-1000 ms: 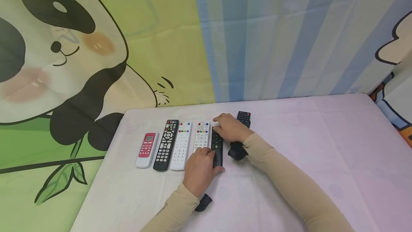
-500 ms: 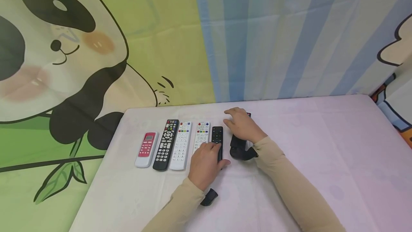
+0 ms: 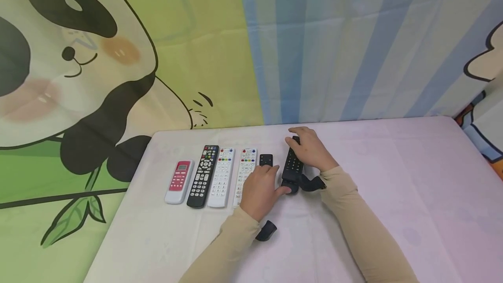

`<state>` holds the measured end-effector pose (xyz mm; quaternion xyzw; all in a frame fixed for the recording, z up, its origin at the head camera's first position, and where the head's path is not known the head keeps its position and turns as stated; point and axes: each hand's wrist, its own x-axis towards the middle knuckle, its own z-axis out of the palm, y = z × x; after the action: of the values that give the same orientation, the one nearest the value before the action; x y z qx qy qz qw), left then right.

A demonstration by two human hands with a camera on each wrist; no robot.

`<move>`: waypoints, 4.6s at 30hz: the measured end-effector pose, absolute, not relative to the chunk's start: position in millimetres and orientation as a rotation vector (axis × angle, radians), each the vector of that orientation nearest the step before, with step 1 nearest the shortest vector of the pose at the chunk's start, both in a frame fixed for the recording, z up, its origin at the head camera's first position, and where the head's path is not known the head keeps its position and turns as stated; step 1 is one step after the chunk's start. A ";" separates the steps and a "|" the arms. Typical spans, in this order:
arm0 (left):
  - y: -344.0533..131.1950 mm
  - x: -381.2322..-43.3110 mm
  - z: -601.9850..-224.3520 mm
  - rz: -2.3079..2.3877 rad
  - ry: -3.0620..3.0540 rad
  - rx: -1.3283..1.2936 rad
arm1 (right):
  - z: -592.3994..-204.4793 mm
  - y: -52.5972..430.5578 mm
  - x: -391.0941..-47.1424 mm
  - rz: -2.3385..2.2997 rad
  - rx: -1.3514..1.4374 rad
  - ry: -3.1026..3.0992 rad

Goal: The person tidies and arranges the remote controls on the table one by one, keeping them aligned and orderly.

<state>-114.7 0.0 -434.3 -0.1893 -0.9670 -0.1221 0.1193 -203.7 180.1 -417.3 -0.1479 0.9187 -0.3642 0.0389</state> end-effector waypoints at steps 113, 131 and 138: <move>51.2 -94.7 -443.5 -0.451 -2.807 -0.645 | -421.7 225.3 -179.9 -0.885 -0.537 2.870; 63.8 -87.8 -449.3 -0.440 -2.869 -0.618 | -435.4 232.1 -178.4 -0.841 -0.541 2.860; 67.3 -84.8 -451.7 -0.416 -2.870 -0.617 | -437.8 234.0 -177.8 -0.828 -0.552 2.859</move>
<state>-84.8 67.3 -451.7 -0.2071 -0.9642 -0.1397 0.0883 -177.8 234.0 -437.8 -0.1819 0.9429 -0.2732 0.0569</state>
